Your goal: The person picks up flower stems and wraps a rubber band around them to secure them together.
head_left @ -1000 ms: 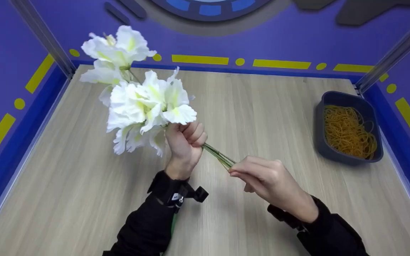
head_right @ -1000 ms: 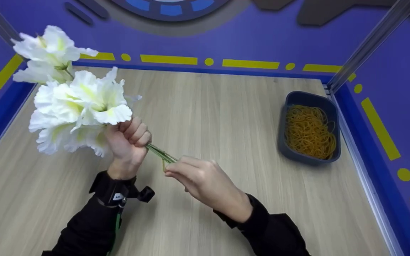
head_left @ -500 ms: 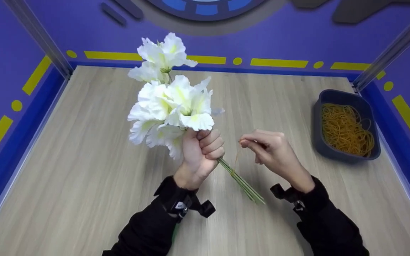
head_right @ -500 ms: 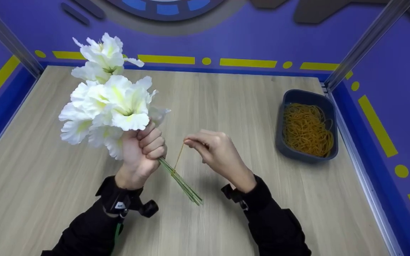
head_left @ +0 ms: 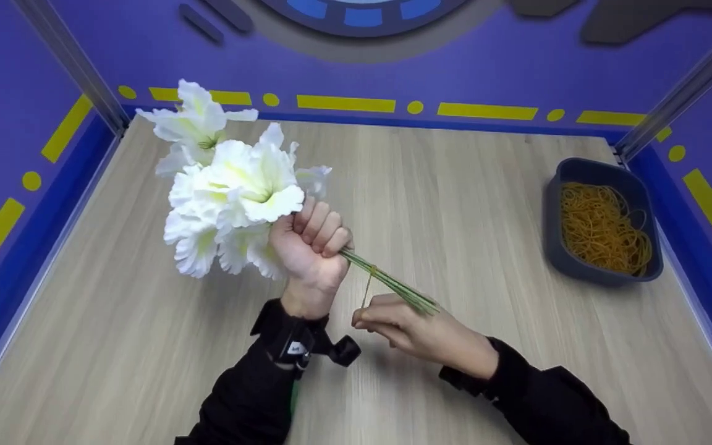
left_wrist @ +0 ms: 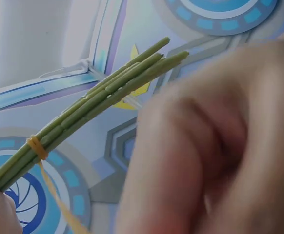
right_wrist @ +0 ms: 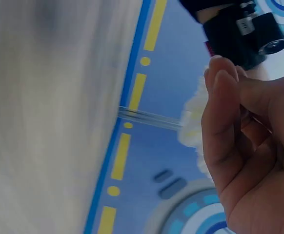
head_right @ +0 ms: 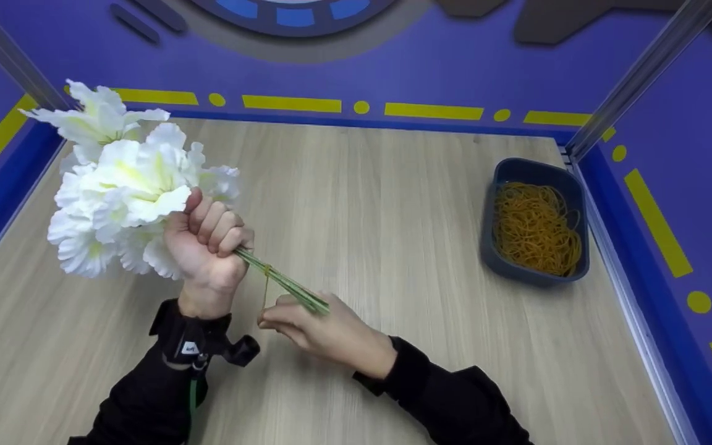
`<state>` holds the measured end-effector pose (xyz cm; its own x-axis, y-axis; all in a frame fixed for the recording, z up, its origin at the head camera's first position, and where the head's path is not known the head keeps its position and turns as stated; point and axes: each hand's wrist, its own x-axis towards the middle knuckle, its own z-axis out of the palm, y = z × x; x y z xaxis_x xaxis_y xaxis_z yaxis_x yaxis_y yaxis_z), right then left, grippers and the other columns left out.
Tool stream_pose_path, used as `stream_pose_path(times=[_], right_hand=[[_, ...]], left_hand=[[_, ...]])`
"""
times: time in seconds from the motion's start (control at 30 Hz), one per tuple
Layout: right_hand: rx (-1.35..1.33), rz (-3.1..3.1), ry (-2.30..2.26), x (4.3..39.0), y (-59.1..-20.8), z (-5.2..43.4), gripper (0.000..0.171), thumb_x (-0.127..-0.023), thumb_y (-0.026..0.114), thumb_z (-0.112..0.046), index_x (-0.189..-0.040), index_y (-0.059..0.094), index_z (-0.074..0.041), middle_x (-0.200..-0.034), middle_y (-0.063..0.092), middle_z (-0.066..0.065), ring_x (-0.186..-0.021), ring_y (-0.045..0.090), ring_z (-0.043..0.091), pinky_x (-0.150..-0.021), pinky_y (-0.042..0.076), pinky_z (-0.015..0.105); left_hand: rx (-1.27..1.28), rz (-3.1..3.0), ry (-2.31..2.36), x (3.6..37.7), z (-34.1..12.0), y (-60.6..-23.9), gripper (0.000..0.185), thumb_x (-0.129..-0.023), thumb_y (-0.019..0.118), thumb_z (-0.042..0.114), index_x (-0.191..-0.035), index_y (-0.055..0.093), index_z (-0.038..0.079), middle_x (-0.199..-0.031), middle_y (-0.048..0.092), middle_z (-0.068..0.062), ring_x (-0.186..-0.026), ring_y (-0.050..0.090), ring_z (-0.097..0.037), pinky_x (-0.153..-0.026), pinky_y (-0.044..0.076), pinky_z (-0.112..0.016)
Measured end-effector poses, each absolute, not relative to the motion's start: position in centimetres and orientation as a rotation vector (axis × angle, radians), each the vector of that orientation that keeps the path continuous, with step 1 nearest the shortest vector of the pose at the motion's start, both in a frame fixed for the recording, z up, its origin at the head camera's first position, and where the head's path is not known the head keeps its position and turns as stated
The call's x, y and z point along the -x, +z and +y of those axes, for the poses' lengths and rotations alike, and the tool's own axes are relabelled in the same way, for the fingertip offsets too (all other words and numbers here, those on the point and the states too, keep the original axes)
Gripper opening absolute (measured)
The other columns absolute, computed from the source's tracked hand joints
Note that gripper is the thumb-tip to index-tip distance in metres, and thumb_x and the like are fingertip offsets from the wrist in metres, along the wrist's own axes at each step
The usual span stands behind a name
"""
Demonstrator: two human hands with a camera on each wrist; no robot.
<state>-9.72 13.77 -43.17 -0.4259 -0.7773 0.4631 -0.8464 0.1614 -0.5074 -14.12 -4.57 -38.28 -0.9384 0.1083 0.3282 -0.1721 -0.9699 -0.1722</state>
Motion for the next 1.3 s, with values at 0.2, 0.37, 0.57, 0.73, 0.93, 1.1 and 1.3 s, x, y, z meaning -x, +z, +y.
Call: stream_pose_path(times=[0.2,0.37,0.57,0.73,0.93,1.1,1.3], right_hand=[[-1.573,-2.322,1.203,8.4,-41.7,14.3,0.016,-0.097,0.065,-0.005,-0.110,0.072,-0.011,-0.087,0.066,-0.005,-0.067,0.056,-0.001,-0.060,0.046,0.008],[-1.634,-2.245,1.360,7.7,-41.5,14.0,0.021,-0.097,0.063,0.002,-0.114,0.071,-0.005,-0.081,0.063,-0.001,-0.054,0.058,0.000,-0.053,0.045,0.005],[-1.557,-2.176,1.290,7.7,-40.6,14.6,0.014,-0.098,0.063,-0.004,-0.110,0.071,-0.005,-0.080,0.065,-0.002,-0.054,0.057,0.000,-0.055,0.045,0.004],[-1.495,-2.077,1.250,8.2,-39.2,15.8,0.011,-0.098,0.063,-0.006,-0.106,0.071,-0.005,-0.084,0.068,0.001,-0.054,0.057,0.002,-0.055,0.047,0.006],[-1.386,-2.033,1.218,9.3,-37.8,17.4,0.011,-0.099,0.062,-0.007,-0.104,0.071,-0.002,-0.079,0.066,0.003,-0.053,0.057,0.006,-0.051,0.047,0.009],[-1.253,-2.047,1.117,10.2,-37.1,18.6,0.015,-0.101,0.060,-0.012,-0.103,0.072,-0.002,-0.081,0.068,0.004,-0.054,0.057,0.006,-0.051,0.048,0.012],[-1.137,-2.073,1.031,11.4,-37.2,19.4,0.018,-0.101,0.061,-0.016,-0.102,0.075,-0.005,-0.086,0.071,0.000,-0.053,0.059,0.006,-0.052,0.049,0.013]], left_hand=[[-0.538,-0.242,3.051,14.6,-5.1,-38.4,0.031,-0.082,0.041,0.006,-0.066,0.018,0.020,-0.055,0.015,0.008,-0.046,0.011,-0.005,-0.040,0.011,-0.019],[-0.517,-0.145,3.129,14.7,-4.9,-38.5,0.033,-0.081,0.043,0.005,-0.065,0.017,0.019,-0.054,0.014,0.007,-0.046,0.011,-0.005,-0.040,0.011,-0.019],[-0.513,0.009,3.167,14.7,-4.6,-38.8,0.040,-0.079,0.053,0.008,-0.065,0.017,0.018,-0.054,0.015,0.007,-0.046,0.011,-0.005,-0.040,0.010,-0.017],[-0.576,0.151,3.103,14.7,-4.2,-39.0,0.045,-0.085,0.062,0.018,-0.067,0.021,0.018,-0.054,0.014,0.007,-0.045,0.011,-0.004,-0.040,0.009,-0.017],[-0.634,0.324,2.997,14.3,-3.6,-38.9,0.055,-0.090,0.068,0.037,-0.067,0.022,0.019,-0.054,0.014,0.007,-0.045,0.011,-0.004,-0.040,0.009,-0.016],[-0.603,0.379,2.974,14.1,-3.4,-38.8,0.050,-0.087,0.067,0.030,-0.066,0.023,0.019,-0.054,0.015,0.008,-0.045,0.012,-0.003,-0.040,0.009,-0.016],[-0.567,0.329,2.905,13.7,-3.0,-38.8,0.046,-0.080,0.066,0.020,-0.065,0.022,0.018,-0.054,0.015,0.008,-0.045,0.012,-0.003,-0.041,0.009,-0.015]])
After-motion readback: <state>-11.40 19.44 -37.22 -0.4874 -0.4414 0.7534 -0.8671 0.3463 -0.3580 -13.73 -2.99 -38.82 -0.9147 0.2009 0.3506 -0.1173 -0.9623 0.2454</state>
